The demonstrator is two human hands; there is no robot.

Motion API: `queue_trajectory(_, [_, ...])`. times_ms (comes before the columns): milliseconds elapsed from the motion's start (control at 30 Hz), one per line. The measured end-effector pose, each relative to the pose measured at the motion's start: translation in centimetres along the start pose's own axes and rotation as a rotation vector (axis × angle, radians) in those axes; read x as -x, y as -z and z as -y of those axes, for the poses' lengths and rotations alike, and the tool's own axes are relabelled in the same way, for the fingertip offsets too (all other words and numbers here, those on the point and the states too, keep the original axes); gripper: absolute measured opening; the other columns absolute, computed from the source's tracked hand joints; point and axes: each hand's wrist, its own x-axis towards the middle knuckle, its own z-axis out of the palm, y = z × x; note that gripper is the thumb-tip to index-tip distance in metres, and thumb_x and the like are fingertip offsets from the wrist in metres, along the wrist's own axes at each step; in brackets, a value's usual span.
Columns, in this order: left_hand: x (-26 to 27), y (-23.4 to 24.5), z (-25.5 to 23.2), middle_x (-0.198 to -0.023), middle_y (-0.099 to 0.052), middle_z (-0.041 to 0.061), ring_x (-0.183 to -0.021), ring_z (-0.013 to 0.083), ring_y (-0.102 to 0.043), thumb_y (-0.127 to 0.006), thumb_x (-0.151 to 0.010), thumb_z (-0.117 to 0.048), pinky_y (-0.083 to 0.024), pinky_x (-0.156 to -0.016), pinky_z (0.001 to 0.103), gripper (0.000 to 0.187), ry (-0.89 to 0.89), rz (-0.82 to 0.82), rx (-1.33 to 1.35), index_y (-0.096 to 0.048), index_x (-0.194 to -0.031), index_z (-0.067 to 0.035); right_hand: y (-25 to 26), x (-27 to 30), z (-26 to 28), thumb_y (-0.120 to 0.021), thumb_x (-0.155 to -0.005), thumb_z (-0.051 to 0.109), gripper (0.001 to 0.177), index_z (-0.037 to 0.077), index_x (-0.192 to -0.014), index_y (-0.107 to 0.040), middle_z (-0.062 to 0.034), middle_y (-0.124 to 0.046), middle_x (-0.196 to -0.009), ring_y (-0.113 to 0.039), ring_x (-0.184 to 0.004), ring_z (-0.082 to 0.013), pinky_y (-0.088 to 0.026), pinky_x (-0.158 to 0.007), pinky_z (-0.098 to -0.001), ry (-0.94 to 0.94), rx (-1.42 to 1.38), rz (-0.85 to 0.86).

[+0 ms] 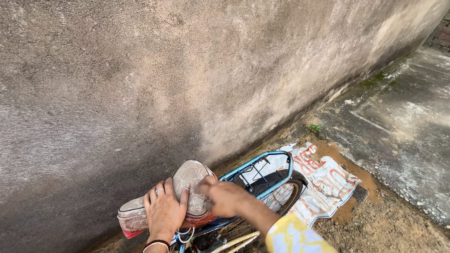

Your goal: The person adjusts a cable and fitting near the bicycle's rear wheel, then lifts the bicycle by the handlebar and seat and leans it against a wall, repositioning the seat and rear rack as they settle it in place.

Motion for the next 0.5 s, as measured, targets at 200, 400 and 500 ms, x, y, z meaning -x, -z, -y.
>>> queue_trajectory(200, [0.2, 0.3, 0.0, -0.141, -0.054, 0.011, -0.138, 0.0268, -0.043, -0.047, -0.093, -0.062, -0.024, -0.119, 0.044, 0.074, -0.008, 0.019, -0.001, -0.047, -0.146, -0.009, 3.4, 3.6, -6.0, -0.059, -0.098, 0.031, 0.056, 0.02, -0.15, -0.044, -0.0069, -0.038, -0.156, -0.046, -0.141, -0.0281, -0.034, -0.121, -0.0452, -0.242, 0.026, 0.012])
queue_trajectory(400, [0.6, 0.4, -0.2, -0.143, -0.053, 0.011, -0.14, 0.0258, -0.042, -0.046, -0.095, -0.061, -0.022, -0.121, 0.043, 0.073, 0.013, 0.06, -0.021, -0.046, -0.148, -0.009, 3.2, 6.7, -12.1, -0.061, -0.098, 0.035, 0.056, 0.018, -0.149, -0.048, -0.0073, -0.043, -0.155, -0.048, -0.143, -0.0263, -0.036, -0.123, -0.0462, -0.505, 0.08, 0.128])
queue_trajectory(500, [0.7, 0.4, -0.1, -0.144, -0.052, 0.011, -0.141, 0.0271, -0.041, -0.046, -0.094, -0.06, -0.021, -0.121, 0.045, 0.074, -0.012, 0.014, -0.03, -0.046, -0.147, -0.008, 1.8, 7.1, -13.8, -0.06, -0.099, 0.032, 0.055, 0.021, -0.151, -0.047, -0.007, -0.038, -0.158, -0.044, -0.146, -0.0277, -0.036, -0.124, -0.0461, -0.524, 0.046, 0.195])
